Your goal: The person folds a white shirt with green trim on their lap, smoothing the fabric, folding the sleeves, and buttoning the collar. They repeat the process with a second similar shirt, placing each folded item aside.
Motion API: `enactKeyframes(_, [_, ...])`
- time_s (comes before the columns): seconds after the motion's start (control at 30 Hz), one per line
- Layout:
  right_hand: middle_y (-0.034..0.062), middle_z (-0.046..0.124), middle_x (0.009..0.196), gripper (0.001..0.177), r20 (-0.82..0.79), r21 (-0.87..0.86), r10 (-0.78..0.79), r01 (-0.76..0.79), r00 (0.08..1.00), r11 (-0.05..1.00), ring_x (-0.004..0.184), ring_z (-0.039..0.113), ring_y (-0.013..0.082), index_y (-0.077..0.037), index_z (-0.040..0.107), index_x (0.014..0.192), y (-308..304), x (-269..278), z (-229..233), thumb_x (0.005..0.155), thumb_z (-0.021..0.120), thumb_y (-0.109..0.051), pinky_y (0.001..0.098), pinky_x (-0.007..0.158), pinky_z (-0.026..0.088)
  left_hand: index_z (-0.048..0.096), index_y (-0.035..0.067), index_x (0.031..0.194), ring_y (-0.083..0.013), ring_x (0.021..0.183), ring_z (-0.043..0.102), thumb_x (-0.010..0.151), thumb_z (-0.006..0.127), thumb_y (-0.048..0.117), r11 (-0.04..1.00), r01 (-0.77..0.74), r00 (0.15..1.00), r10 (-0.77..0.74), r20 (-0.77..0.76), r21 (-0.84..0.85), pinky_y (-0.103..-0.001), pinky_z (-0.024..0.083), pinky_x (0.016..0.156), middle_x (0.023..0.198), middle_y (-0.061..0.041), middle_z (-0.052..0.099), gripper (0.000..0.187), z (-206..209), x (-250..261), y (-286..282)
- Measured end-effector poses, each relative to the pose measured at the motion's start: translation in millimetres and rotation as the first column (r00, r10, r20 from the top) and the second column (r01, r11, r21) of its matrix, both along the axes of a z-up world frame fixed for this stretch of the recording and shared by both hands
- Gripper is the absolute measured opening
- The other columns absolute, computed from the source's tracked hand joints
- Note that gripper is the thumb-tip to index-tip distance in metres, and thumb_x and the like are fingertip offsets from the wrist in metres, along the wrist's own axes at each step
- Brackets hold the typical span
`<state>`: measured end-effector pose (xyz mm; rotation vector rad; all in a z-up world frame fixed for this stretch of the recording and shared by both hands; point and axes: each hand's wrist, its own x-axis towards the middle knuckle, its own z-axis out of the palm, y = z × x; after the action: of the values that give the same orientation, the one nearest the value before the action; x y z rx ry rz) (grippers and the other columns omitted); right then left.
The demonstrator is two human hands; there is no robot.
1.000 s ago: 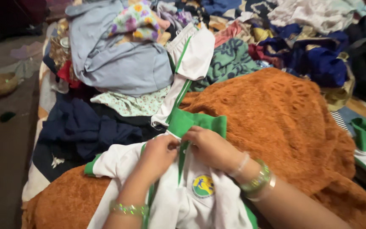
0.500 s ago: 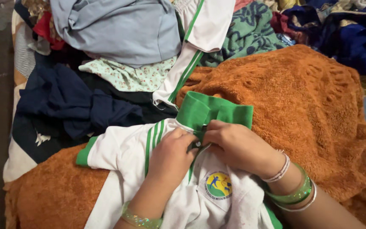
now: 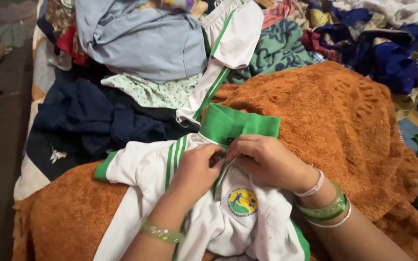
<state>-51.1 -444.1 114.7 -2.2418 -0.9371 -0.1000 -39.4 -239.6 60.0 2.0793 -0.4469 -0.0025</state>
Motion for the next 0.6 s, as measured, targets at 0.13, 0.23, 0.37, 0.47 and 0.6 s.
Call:
enactKeyframes(0.13, [0.0074,0.074,0.097,0.022,-0.059,0.229,-0.038,0.051,0.998,0.972,0.091,0.075,0.0202,-0.008,0.068,0.102,-2.6,-19.6,-3.6,0.084,0.07,0.005,0.0305,0.079,0.06,0.078,0.004,0.105,-0.0107,0.077,0.074,0.085,0.073,0.01,0.981,-0.011,0.969,-0.038,-0.245,-0.196,-0.025,0.059,0.072,0.093,-0.005,0.081,0.022,14.2,-11.0,6.4])
enactKeyframes(0.23, [0.0057,0.074,0.09,0.022,-0.234,0.265,-0.132,0.194,0.963,0.945,0.08,0.073,0.0152,-0.006,0.067,0.102,-0.7,-26.1,-7.3,0.083,0.074,0.002,0.0286,0.072,0.059,0.077,0.002,0.109,-0.0068,0.08,0.072,0.088,0.071,0.008,0.954,0.003,0.938,-0.107,-0.33,-0.301,-0.023,0.058,0.073,0.096,-0.004,0.081,0.022,15.8,-14.7,5.7])
enactKeyframes(0.37, [0.0059,0.072,0.086,0.022,-0.253,0.148,-0.17,0.212,0.952,0.966,0.074,0.071,0.0149,-0.006,0.066,0.1,-2.6,-26.9,-9.1,0.081,0.075,-0.001,0.028,0.068,0.058,0.074,-0.002,0.11,-0.0057,0.081,0.07,0.091,0.07,0.007,0.91,0.022,0.907,-0.192,-0.374,-0.413,-0.022,0.057,0.073,0.097,-0.004,0.078,0.022,10.0,-14.4,6.9])
enactKeyframes(0.47, [0.0069,0.071,0.09,0.025,-0.139,0.144,-0.154,0.173,0.978,0.974,0.079,0.071,0.017,-0.006,0.066,0.101,-2.7,-24.7,-10.7,0.078,0.076,0.0,0.0287,0.071,0.058,0.074,-0.002,0.109,-0.0061,0.076,0.065,0.091,0.07,0.005,0.908,0.025,0.882,-0.217,-0.419,-0.418,-0.022,0.055,0.068,0.093,-0.003,0.076,0.021,3.6,-11.1,8.2])
enactKeyframes(0.6, [0.0055,0.073,0.096,0.021,-0.118,0.186,-0.147,0.167,0.982,0.968,0.084,0.075,0.0178,-0.007,0.066,0.102,-0.4,-24.3,-17.3,0.084,0.075,0.0,0.0292,0.074,0.059,0.073,-0.002,0.107,-0.0052,0.075,0.065,0.09,0.07,0.003,0.881,0.008,0.886,-0.226,-0.405,-0.474,-0.022,0.055,0.068,0.093,-0.002,0.075,0.017,-6.2,-8.3,9.5])
